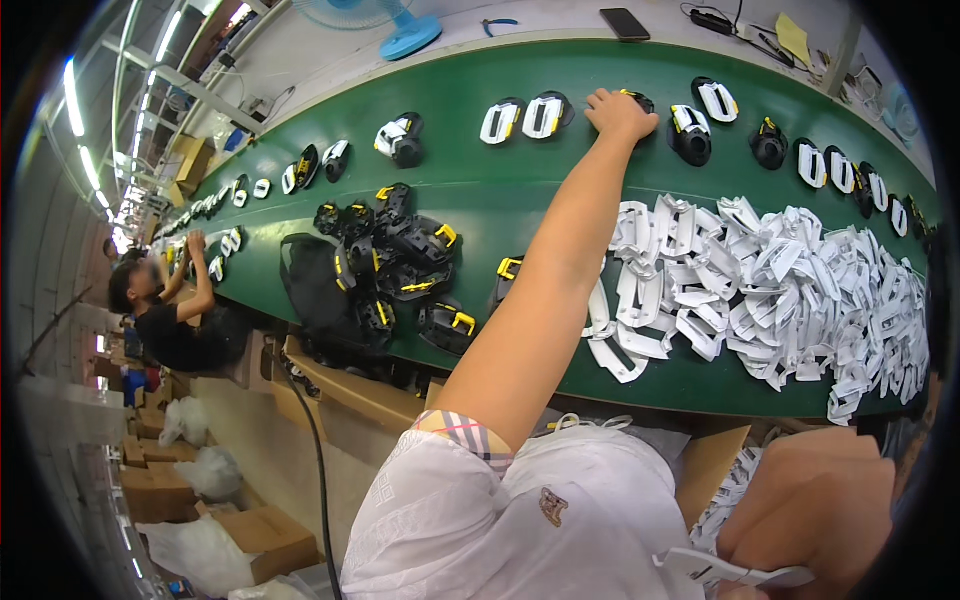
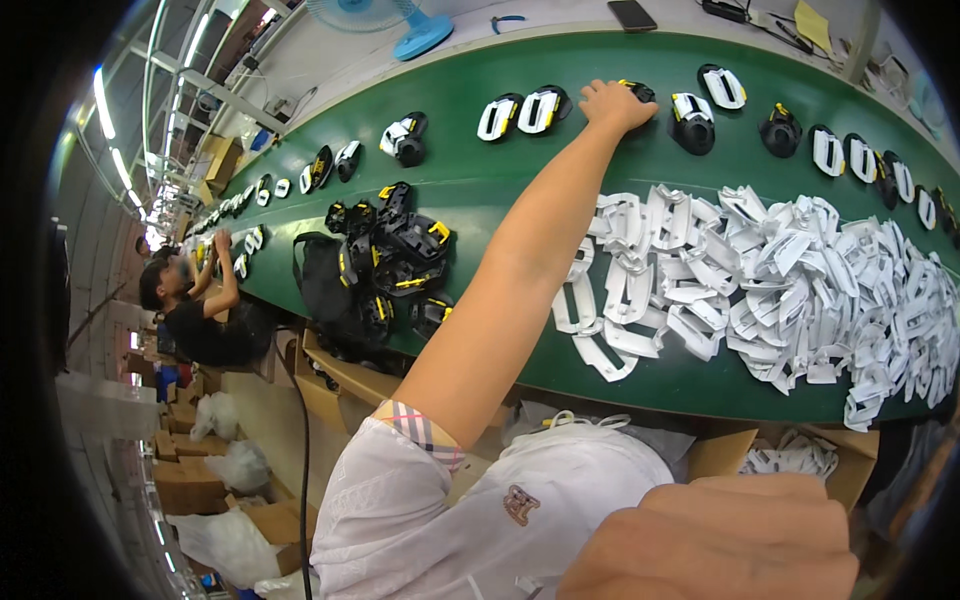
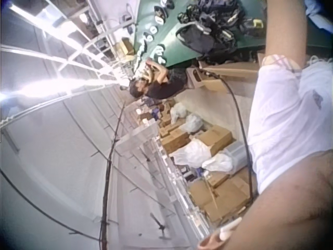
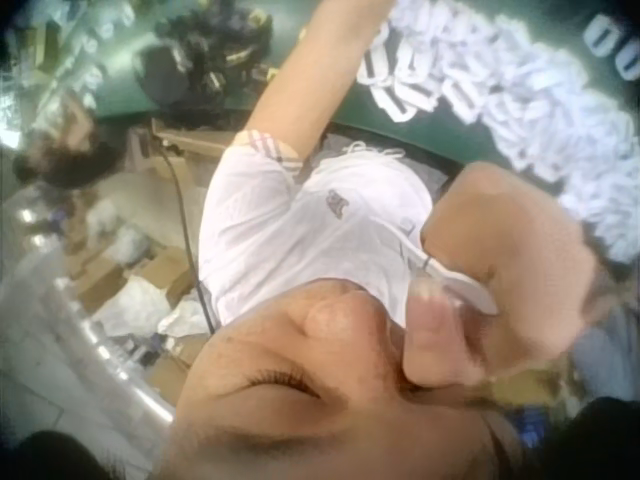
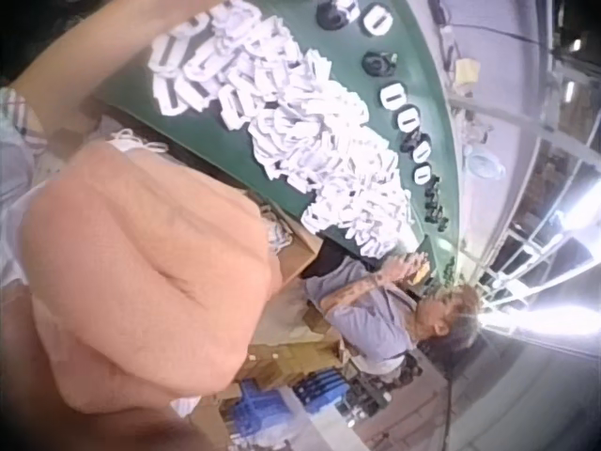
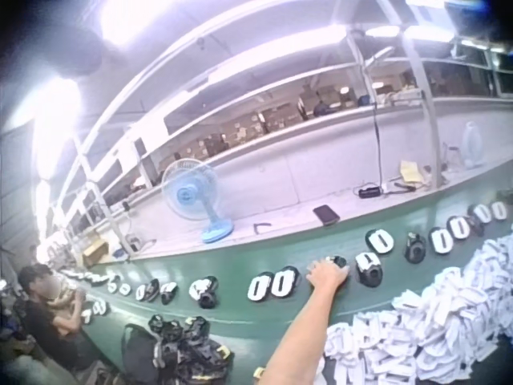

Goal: The person assembles plastic components by hand, fitting a white plastic frame and a yellow component into a black plastic housing.

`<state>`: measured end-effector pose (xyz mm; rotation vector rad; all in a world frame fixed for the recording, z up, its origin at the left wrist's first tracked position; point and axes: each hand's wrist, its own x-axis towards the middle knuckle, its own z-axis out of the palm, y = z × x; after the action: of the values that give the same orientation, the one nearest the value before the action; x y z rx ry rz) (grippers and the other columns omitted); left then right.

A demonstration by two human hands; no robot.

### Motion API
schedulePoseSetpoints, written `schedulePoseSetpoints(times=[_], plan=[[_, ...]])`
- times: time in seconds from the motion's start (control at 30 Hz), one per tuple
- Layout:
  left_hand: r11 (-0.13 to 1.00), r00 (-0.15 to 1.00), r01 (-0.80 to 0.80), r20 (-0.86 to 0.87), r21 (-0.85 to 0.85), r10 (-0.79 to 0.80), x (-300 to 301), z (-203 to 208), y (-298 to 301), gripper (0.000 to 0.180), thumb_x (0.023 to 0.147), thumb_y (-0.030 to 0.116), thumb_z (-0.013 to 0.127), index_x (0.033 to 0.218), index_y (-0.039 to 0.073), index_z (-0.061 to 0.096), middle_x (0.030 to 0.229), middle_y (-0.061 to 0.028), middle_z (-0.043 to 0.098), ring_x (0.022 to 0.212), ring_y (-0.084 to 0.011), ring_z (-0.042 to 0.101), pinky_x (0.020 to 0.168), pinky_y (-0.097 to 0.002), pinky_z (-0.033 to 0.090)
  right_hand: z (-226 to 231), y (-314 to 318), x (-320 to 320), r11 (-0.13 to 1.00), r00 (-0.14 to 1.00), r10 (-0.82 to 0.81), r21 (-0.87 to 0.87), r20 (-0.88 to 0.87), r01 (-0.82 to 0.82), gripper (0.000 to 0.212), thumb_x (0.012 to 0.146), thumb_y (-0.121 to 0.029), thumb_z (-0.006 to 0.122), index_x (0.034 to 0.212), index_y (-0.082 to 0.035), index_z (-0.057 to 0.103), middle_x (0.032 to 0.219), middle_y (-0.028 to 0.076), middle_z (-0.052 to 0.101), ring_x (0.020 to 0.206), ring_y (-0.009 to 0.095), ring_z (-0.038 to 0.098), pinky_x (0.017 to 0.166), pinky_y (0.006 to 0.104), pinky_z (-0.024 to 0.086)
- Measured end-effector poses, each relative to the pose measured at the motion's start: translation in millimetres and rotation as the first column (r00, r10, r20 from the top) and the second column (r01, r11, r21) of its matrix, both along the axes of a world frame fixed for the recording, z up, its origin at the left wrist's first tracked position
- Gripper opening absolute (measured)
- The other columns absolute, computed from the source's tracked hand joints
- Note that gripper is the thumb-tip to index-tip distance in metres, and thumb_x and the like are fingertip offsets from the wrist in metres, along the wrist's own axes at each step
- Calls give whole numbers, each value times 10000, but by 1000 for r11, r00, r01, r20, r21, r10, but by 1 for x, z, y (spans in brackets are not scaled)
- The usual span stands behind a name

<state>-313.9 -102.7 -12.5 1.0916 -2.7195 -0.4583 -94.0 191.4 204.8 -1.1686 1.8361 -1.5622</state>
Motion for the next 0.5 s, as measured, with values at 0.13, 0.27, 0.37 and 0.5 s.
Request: schedulePoseSetpoints(times=[0.13, 0.27, 0.37, 0.5], plan=[[999, 1000, 29, 8, -38, -29, 2, -1, -5, 827, 619, 507, 687, 1225, -17, 479, 1298, -194, 426, 1228, -360, 373, 987, -440, 345, 8, -25, 13, 844, 969, -204, 527, 140, 102, 113, 695, -43, 527, 684, 68, 547, 585, 186, 554, 426, 232, 505, 387, 260, 402], [983, 983, 183, 16, 23, -184, 18, 18, 0, 791, 607, 455, 699, 1188, -32, 473, 1131, -212, 538, 1064, -324, 531, 898, -378, 433, 3, -31, 7, 651, 927, -349, 748, 142, 130, 118, 696, -51, 538, 704, 66, 550, 608, 177, 560, 446, 232, 514, 399, 265, 406], [970, 953, 245, -187, 7, -239, 36, 32, 5, 864, 554, 526, 733, 1135, -59, 475, 1005, -225, 603, 941, -302, 609, 803, -360, 495, 4, -35, 7, 616, 929, -370, 756, 29, 221, 124, 703, -63, 547, 720, 59, 556, 618, 166, 564, 460, 230, 521, 411, 268, 410], [904, 790, 422, -517, 69, -329, 75, 67, 33, 790, 576, 458, 771, 1066, -82, 467, 895, -175, 616, 800, -214, 622, 697, -324, 508, 8, -47, 5, 579, 908, -399, 732, -130, 359, 133, 712, -79, 558, 741, 51, 564, 632, 152, 568, 478, 227, 531, 426, 272, 416]])
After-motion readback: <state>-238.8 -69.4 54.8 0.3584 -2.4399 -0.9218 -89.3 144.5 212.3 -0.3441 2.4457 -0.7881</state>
